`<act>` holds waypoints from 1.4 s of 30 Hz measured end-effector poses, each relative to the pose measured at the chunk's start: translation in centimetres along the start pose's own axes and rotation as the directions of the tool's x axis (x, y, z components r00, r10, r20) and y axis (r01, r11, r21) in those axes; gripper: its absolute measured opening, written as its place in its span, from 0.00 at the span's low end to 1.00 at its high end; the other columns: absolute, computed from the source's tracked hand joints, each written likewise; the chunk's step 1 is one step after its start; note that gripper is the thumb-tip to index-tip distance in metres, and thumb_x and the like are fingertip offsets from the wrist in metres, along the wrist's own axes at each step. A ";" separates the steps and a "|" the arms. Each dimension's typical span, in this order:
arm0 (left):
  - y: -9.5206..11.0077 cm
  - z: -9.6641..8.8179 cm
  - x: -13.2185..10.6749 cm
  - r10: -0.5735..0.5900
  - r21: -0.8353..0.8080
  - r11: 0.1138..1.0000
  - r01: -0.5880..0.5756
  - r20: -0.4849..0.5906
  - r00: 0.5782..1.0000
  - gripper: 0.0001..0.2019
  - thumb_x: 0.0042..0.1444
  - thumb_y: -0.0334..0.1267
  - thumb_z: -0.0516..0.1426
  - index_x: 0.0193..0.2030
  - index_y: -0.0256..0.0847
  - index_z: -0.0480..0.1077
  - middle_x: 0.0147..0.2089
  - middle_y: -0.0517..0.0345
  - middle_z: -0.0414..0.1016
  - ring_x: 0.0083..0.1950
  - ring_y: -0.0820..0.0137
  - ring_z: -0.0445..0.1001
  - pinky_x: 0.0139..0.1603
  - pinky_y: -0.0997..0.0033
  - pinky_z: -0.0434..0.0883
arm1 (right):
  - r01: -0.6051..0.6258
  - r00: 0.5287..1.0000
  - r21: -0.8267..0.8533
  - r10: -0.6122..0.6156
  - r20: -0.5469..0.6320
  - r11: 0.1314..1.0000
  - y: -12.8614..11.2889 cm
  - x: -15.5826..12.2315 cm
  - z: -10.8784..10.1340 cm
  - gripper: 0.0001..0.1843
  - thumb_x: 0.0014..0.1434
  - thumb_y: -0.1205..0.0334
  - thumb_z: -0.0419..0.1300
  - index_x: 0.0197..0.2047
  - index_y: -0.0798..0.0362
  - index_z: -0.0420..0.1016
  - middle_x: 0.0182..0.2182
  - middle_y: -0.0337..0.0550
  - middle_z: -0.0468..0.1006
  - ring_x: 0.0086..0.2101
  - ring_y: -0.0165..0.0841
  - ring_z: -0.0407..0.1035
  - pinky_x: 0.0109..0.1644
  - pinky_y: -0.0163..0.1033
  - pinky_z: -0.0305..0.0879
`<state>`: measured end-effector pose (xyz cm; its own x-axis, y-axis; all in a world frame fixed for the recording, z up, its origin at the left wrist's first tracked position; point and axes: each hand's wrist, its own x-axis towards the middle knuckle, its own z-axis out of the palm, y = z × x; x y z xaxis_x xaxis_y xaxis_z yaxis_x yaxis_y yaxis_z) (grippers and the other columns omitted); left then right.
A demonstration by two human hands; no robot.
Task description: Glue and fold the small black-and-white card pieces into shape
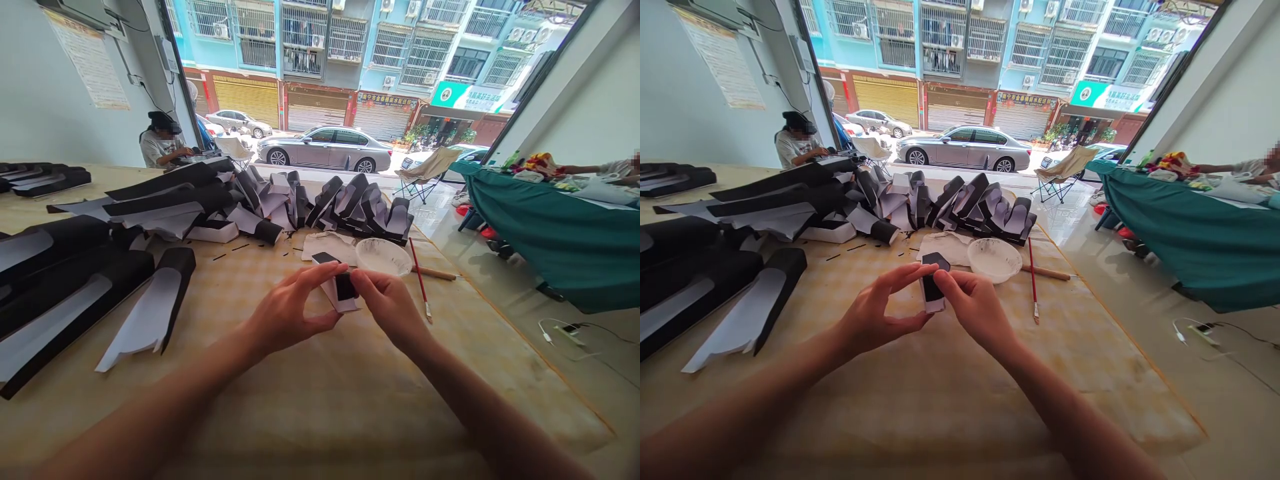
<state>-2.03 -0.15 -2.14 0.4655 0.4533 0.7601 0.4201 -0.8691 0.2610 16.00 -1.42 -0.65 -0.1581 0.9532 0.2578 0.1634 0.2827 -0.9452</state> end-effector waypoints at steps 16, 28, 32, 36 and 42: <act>-0.1 -0.6 1.0 0.051 0.056 0.997 -0.047 -0.080 0.995 0.25 0.49 0.31 0.63 0.54 0.39 0.62 0.56 0.47 0.72 0.57 0.66 0.71 0.59 0.65 0.70 | -0.589 0.797 -0.730 0.395 -0.456 0.346 6.6 5.5 -16.1 0.16 0.50 0.53 0.62 0.18 0.54 0.70 0.16 0.47 0.70 0.24 0.38 0.69 0.25 0.38 0.61; -0.4 -0.9 1.0 0.102 0.104 0.990 -0.094 -0.078 0.992 0.22 0.50 0.31 0.62 0.52 0.39 0.63 0.56 0.45 0.72 0.56 0.65 0.72 0.57 0.61 0.71 | -0.579 0.794 -0.551 0.259 -0.551 0.602 6.3 5.6 -17.3 0.15 0.54 0.53 0.56 0.23 0.55 0.68 0.12 0.38 0.65 0.15 0.30 0.63 0.19 0.33 0.58; -0.4 -0.9 1.0 0.101 0.090 0.991 -0.094 -0.069 0.993 0.22 0.50 0.32 0.62 0.52 0.39 0.63 0.56 0.45 0.72 0.56 0.63 0.72 0.56 0.60 0.72 | -0.355 0.758 -0.536 -0.100 -0.644 0.766 5.0 5.8 -16.5 0.22 0.64 0.51 0.35 0.40 0.56 0.64 0.25 0.45 0.74 0.24 0.31 0.69 0.27 0.34 0.65; -0.4 -0.8 1.0 0.102 0.085 0.992 -0.096 -0.072 0.992 0.23 0.50 0.32 0.61 0.53 0.41 0.63 0.56 0.46 0.72 0.56 0.63 0.72 0.56 0.59 0.72 | -0.031 0.780 -0.590 -0.349 -0.519 0.807 5.9 6.3 -13.5 0.18 0.62 0.48 0.44 0.38 0.53 0.63 0.28 0.46 0.77 0.26 0.33 0.71 0.34 0.38 0.67; -0.5 -0.7 1.0 0.093 0.080 0.993 -0.087 -0.076 0.993 0.23 0.49 0.31 0.62 0.53 0.41 0.63 0.56 0.47 0.72 0.56 0.64 0.72 0.57 0.59 0.72 | -0.005 0.858 -0.679 -0.345 -0.379 0.734 7.0 6.5 -11.5 0.12 0.61 0.54 0.49 0.35 0.52 0.66 0.26 0.44 0.77 0.28 0.35 0.71 0.37 0.39 0.63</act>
<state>-2.33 0.57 -1.03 0.4420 0.3545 0.8240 0.4394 -0.8864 0.1457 27.29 8.00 -3.31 0.1771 0.7614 0.6236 0.7819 0.2759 -0.5590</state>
